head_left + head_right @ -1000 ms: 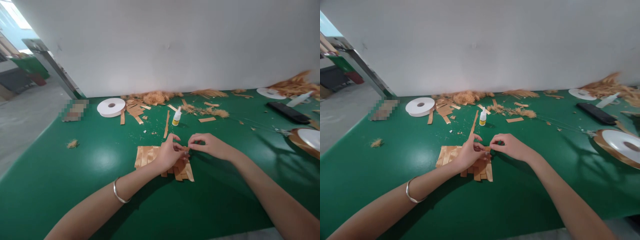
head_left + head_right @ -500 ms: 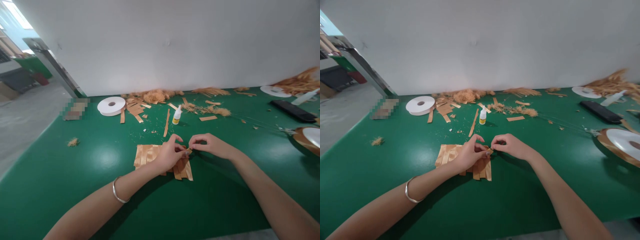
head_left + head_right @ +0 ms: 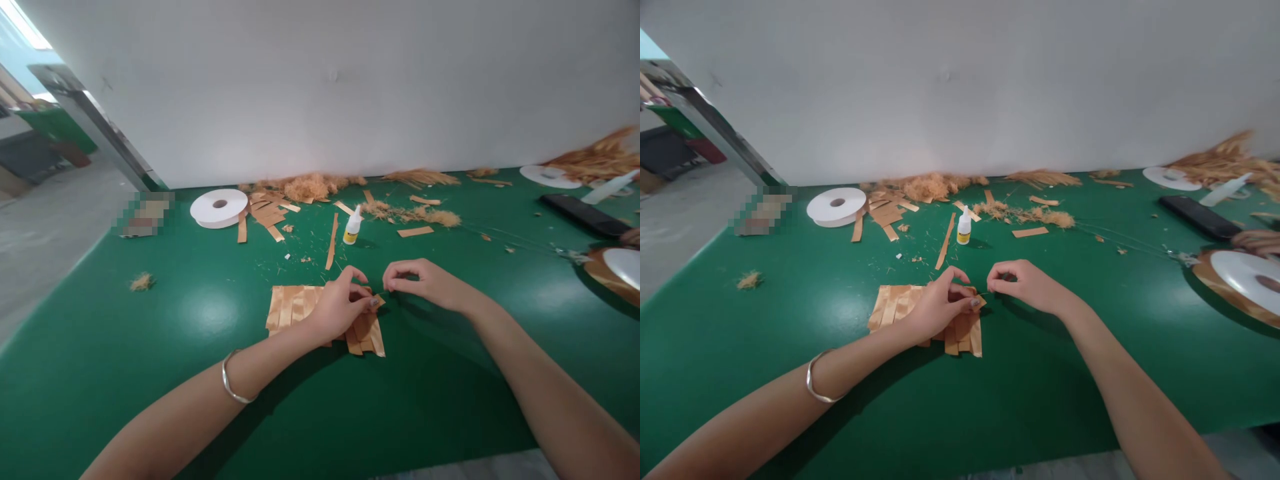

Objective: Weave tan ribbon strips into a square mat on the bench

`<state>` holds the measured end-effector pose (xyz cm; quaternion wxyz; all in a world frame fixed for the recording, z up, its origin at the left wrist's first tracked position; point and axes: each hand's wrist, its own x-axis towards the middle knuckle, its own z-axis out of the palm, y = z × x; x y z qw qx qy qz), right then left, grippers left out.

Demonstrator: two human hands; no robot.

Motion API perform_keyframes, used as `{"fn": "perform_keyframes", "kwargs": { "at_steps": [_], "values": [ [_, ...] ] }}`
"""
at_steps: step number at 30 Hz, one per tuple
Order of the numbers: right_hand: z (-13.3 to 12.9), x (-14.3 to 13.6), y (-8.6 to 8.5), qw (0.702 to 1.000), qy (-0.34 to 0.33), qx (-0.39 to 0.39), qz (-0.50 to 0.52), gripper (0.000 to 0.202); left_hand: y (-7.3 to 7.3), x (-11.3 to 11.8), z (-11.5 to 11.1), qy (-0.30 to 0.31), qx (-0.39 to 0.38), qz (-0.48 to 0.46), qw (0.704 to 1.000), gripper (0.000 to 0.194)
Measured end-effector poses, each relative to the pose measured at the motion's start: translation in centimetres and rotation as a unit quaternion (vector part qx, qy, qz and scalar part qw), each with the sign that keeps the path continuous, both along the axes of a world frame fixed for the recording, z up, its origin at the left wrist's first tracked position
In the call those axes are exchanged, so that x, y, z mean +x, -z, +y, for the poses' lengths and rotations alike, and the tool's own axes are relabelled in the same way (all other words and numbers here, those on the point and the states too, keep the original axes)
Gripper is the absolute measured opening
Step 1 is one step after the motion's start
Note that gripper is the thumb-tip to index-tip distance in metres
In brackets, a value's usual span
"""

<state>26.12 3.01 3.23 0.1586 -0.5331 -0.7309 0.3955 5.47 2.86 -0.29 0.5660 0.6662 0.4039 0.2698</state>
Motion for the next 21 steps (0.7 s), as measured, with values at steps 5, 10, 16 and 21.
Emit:
{"fn": "perform_keyframes", "kwargs": {
  "at_steps": [5, 10, 16, 21],
  "values": [
    [-0.4, -0.4, -0.2, 0.999, -0.017, 0.045, 0.002, 0.022, 0.2, 0.1, 0.1, 0.003, 0.015, -0.001, 1.0, 0.026],
    [-0.6, -1.3, 0.3, 0.993, -0.069, 0.096, -0.018, 0.017, 1.1, 0.1, 0.4, 0.02, 0.028, -0.017, 0.999, 0.028],
    [-0.6, -1.2, 0.2, 0.988, -0.059, 0.141, -0.026, 0.015, 1.2, 0.1, 0.4, 0.018, 0.032, -0.008, 0.999, 0.027],
    [-0.6, -0.5, 0.0, 0.99, -0.036, 0.131, -0.038, 0.018, 0.9, 0.2, 0.3, 0.014, 0.027, 0.001, 1.0, 0.028]
  ]
}}
